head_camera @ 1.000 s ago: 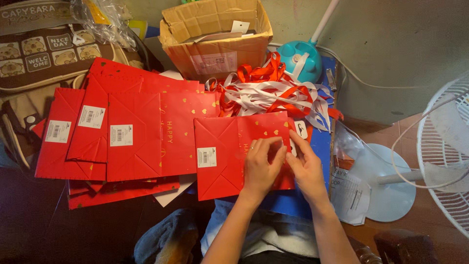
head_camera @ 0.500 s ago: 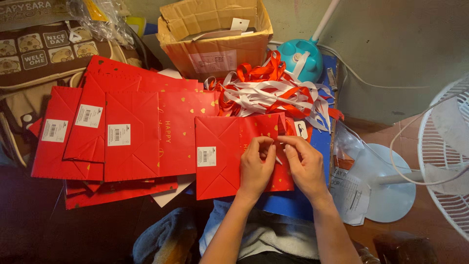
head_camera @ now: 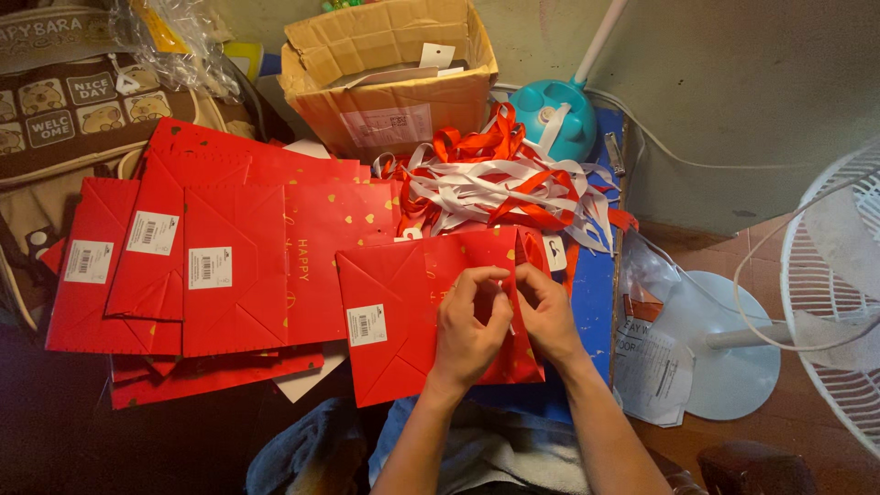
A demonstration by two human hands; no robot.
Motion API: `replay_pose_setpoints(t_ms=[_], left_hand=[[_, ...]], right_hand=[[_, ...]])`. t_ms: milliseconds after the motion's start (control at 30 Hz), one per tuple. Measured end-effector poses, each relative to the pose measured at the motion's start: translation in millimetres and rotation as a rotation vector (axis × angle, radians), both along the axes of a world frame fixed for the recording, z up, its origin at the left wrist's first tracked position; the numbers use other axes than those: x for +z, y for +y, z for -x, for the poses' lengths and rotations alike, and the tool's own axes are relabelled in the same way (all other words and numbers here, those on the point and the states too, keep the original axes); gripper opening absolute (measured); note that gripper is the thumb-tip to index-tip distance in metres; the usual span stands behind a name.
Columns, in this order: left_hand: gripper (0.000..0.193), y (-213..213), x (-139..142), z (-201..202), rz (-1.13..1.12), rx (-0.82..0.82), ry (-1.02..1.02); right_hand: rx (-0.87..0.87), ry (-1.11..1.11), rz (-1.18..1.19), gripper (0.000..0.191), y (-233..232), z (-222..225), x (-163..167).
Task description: The person ties red and white ribbons onto red gift bags with gold heart patterns. They thread the ribbons through the bag handles, tie knots, and adjust the bows, working on one bag at a time.
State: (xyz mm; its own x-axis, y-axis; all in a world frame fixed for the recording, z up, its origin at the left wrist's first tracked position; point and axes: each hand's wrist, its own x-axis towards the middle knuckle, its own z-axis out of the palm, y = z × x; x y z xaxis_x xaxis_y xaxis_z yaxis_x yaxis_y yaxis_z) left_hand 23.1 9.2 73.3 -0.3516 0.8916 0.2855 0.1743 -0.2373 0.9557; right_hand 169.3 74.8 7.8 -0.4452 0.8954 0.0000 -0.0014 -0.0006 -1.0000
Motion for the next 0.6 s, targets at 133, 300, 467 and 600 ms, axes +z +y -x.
replay_pose_setpoints(t_ms=[133,300,467,600], left_hand=[[0.024,-4.3,-0.5,-0.2,0.024,-0.038,-0.161],[0.022,-4.7,-13.1,-0.6,-0.001,-0.082,-0.319],[0.021,-8.2,-29.2,7.4,-0.021,-0.143,-0.474],[0.021,-3.9,-44.8,13.7,-0.048,-0.263,-0.686]], right_hand=[[-0.052,-0.115,-0.145,0.019,-4.2,-5.4,-10.0],[0.046,0.063,0.075,0.017,-0.7,-11.8,0.4],[0.168,0.332,0.345,0.03,4.0,-16.8,20.8],[0.402,0.647,0.616,0.056,7.9,-26.6,31.4]])
